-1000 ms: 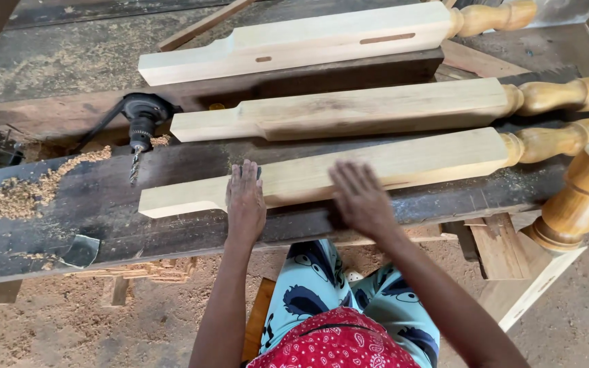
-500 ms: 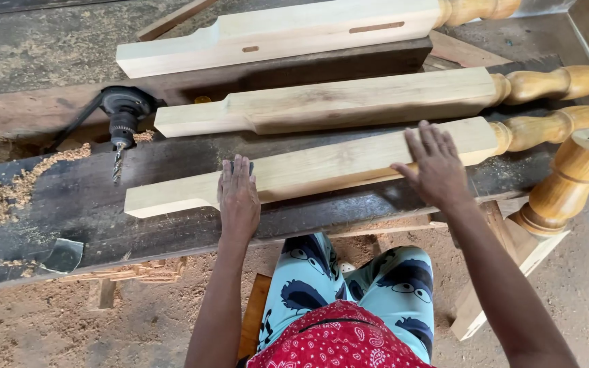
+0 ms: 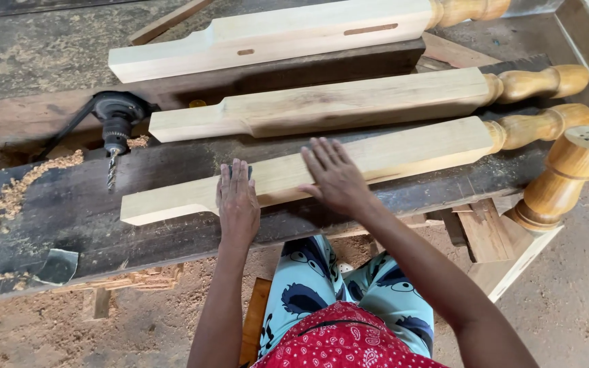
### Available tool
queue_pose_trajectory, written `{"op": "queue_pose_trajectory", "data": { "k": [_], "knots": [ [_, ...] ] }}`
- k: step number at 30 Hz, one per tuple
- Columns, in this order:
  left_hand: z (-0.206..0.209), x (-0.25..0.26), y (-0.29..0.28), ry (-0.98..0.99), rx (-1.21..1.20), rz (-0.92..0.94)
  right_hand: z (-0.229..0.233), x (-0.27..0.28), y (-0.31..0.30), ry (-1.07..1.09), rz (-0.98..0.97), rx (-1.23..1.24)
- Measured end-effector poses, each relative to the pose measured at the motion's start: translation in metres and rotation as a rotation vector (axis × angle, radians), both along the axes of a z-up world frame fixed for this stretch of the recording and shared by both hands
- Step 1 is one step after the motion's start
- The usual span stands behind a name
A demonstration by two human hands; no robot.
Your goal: Sanding wooden furniture legs with sandpaper on a workshop bench.
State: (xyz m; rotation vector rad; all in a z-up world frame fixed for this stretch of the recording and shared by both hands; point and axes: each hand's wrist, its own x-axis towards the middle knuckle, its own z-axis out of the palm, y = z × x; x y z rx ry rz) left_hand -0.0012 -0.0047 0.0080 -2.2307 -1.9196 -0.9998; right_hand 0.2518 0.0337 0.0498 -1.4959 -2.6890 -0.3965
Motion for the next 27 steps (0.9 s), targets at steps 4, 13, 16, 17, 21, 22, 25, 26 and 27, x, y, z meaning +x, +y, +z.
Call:
{"op": "queue_pose_trajectory", "data": {
  "k": [4,13,16,17,21,22,25,26,27],
  "knots": [
    [0.010,0.001,-0.003,-0.024,-0.023,-0.016,0.003,-0.032,-0.007,0.088,0.056,-0.012],
    [-0.002,-0.010,0.006,0.087,-0.111,-0.049,0.012,0.018,0.004,0.100,0.083,-0.063],
    [0.007,-0.009,0.009,0.112,-0.163,-0.068,0.033,0.070,0.008,0.016,0.022,-0.136],
    [0.011,-0.010,0.010,0.119,-0.184,-0.084,0.042,0.087,0.011,-0.029,-0.029,-0.183],
    [0.003,0.009,0.034,0.187,-0.132,-0.115,0.060,0.157,0.008,0.024,-0.067,-0.166],
    [0.014,0.020,0.036,0.229,-0.137,-0.145,0.062,0.172,0.008,0.019,-0.098,-0.123],
    [0.030,0.038,0.046,0.218,-0.167,-0.177,0.067,0.199,0.011,0.009,-0.114,-0.066],
    [0.032,0.042,0.051,0.165,-0.185,-0.212,0.067,0.205,0.010,0.004,-0.132,-0.054],
    [0.034,0.041,0.049,0.167,-0.187,-0.192,0.065,0.205,0.012,0.006,-0.112,-0.053]
  ]
}}
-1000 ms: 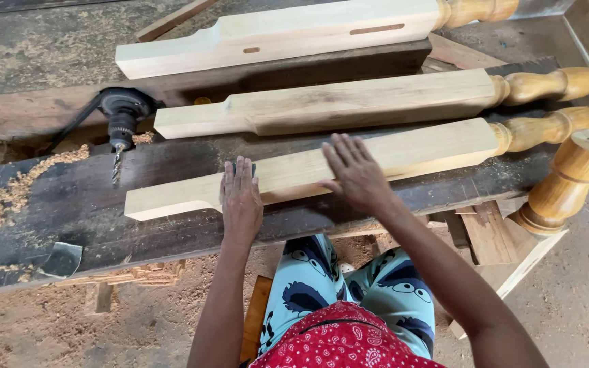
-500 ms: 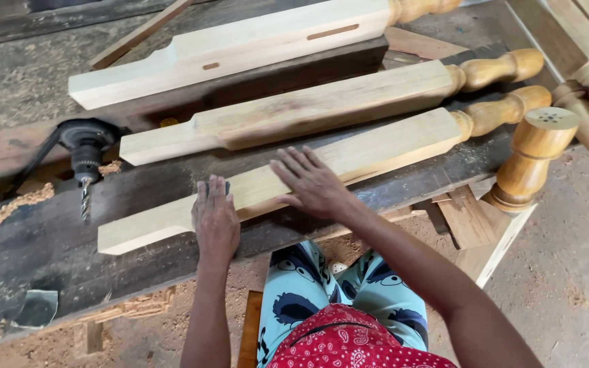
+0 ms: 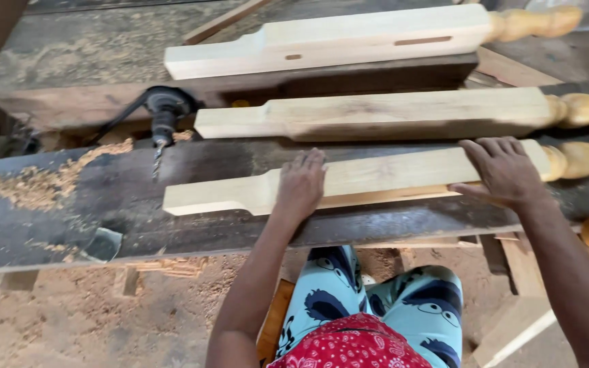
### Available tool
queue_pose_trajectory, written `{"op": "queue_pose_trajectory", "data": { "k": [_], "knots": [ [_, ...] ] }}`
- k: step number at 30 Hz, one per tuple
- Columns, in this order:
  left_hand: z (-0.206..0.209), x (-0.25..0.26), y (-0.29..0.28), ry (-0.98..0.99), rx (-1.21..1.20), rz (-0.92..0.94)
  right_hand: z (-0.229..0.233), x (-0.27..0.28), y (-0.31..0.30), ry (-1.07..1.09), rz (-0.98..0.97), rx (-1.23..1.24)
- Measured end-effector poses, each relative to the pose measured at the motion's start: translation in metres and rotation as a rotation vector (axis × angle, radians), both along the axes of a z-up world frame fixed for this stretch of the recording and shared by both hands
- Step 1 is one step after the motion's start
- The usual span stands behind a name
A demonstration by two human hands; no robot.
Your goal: Sanding wooden furniture legs with sandpaper on a workshop bench.
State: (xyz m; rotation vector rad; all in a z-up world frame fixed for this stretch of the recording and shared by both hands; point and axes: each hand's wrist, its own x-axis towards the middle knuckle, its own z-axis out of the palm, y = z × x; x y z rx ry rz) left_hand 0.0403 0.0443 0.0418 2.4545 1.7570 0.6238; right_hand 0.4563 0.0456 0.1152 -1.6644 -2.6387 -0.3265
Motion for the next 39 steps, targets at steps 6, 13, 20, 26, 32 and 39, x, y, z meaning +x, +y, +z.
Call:
{"op": "queue_pose_trajectory", "data": {
  "k": [6,13,20,26,32,39],
  "knots": [
    [0.001,-0.007,-0.015,-0.043,0.081,0.017,-0.023,0.004,0.001,-0.183,-0.088,0.094],
    [-0.012,-0.059,-0.014,-0.044,0.076,-0.015,-0.035,-0.034,0.005,-0.225,-0.041,0.076],
    [-0.022,-0.174,-0.016,-0.081,-0.067,0.080,-0.040,-0.150,-0.003,-0.037,0.072,-0.007],
    [-0.025,-0.251,-0.026,-0.316,0.210,0.179,-0.044,-0.249,-0.008,0.131,0.130,0.013],
    [-0.018,-0.215,-0.038,-0.188,0.229,0.201,-0.046,-0.255,-0.021,0.362,0.150,0.097],
    [-0.028,-0.207,-0.029,-0.176,0.157,0.233,-0.068,-0.155,-0.050,0.482,-0.004,0.170]
  ]
}}
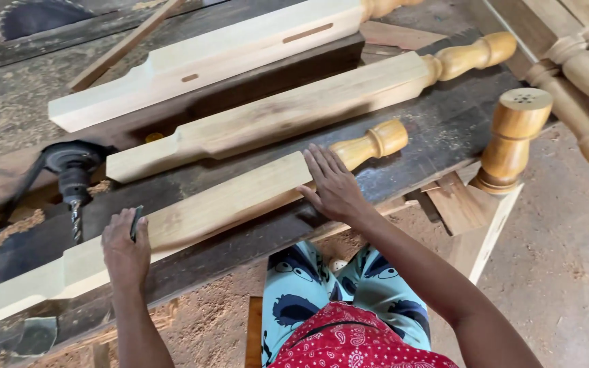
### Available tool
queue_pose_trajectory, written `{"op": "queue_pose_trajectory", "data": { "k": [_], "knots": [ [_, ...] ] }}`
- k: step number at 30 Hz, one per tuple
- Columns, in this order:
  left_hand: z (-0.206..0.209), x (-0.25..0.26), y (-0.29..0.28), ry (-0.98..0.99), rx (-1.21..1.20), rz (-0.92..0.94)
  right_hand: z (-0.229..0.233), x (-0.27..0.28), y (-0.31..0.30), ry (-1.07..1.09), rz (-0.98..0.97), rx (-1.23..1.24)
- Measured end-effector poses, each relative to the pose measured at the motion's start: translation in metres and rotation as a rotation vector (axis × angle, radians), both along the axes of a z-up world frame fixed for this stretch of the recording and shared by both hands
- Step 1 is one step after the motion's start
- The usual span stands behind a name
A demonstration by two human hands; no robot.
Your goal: Sanding wooden furniture legs with sandpaper on a workshop bench.
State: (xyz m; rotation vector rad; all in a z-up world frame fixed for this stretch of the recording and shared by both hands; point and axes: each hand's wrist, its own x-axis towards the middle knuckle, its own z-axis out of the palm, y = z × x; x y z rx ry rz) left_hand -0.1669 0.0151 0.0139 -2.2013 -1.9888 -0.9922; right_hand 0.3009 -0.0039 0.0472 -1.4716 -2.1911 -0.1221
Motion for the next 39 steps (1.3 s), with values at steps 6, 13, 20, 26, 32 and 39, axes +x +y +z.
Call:
{"op": "queue_pose_trajectory", "data": {
  "k": [6,13,20,26,32,39],
  "knots": [
    [-0.020,0.026,0.015,0.048,-0.107,0.044,-0.013,0.037,-0.005,-0.171,-0.053,-0.059],
    [0.005,0.121,0.016,-0.043,-0.162,-0.092,0.005,0.052,0.015,-0.187,-0.155,-0.009],
    [0.043,0.179,0.028,0.005,-0.174,-0.053,0.007,0.052,0.052,-0.134,-0.225,-0.207],
    [0.035,0.177,0.025,-0.013,-0.022,-0.086,0.017,0.046,0.038,0.007,-0.204,-0.213],
    [0.031,0.181,0.028,-0.009,-0.070,-0.028,-0.026,0.006,-0.018,-0.070,-0.196,-0.074],
    [0.019,0.176,0.032,0.032,-0.044,-0.019,-0.028,-0.014,-0.052,0.300,-0.124,-0.003]
  ]
}}
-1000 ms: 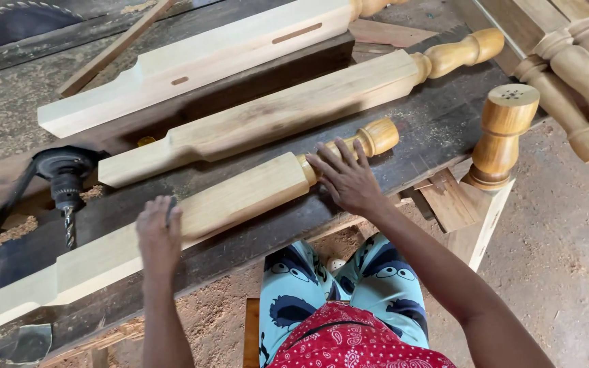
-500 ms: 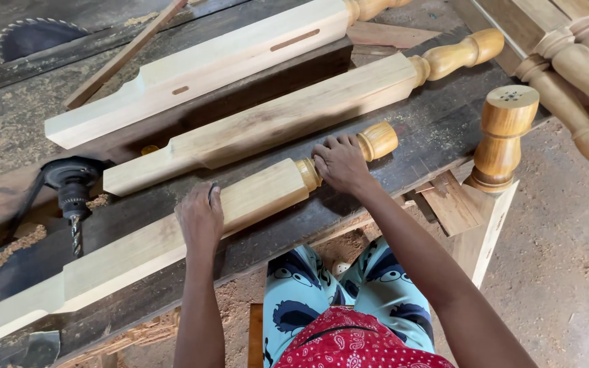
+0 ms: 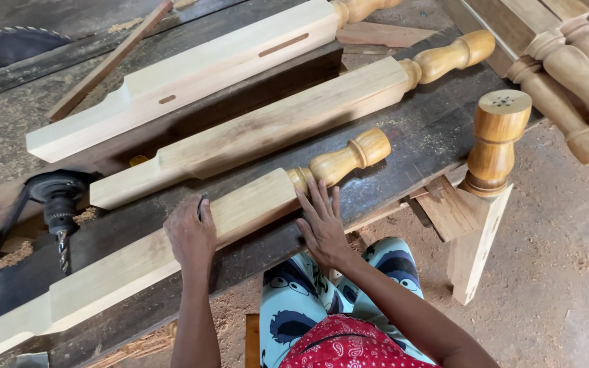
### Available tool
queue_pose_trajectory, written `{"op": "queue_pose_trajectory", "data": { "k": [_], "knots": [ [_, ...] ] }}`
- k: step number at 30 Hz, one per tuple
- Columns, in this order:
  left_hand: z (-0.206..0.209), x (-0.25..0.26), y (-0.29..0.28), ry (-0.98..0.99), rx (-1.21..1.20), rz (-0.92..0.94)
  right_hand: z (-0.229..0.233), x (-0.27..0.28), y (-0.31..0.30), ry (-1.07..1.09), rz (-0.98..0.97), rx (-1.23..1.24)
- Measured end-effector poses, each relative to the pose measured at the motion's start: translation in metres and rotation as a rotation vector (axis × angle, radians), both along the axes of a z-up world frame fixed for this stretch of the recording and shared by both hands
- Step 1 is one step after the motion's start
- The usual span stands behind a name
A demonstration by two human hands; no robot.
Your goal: Sanding wooden furniture legs with sandpaper on a workshop bench.
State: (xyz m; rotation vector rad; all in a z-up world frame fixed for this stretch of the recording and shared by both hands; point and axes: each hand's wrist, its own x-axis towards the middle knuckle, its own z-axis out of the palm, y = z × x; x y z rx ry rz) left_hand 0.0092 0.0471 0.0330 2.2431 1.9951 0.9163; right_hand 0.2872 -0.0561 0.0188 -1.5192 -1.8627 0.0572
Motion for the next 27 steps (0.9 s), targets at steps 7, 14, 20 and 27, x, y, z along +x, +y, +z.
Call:
{"op": "queue_pose_trajectory", "data": {
  "k": [7,14,20,27],
  "knots": [
    [0.007,0.005,-0.001,-0.012,-0.032,0.020,0.004,0.007,0.017,-0.070,0.009,-0.011],
    [0.006,0.004,-0.001,-0.007,-0.009,0.040,0.029,-0.002,0.071,-0.118,-0.012,-0.050],
    [0.011,0.006,-0.006,-0.028,-0.022,0.041,0.040,-0.009,0.085,-0.140,-0.068,-0.211],
    [-0.018,-0.004,0.006,-0.004,0.007,0.006,0.026,-0.007,0.057,-0.114,-0.075,-0.131]
  ]
}}
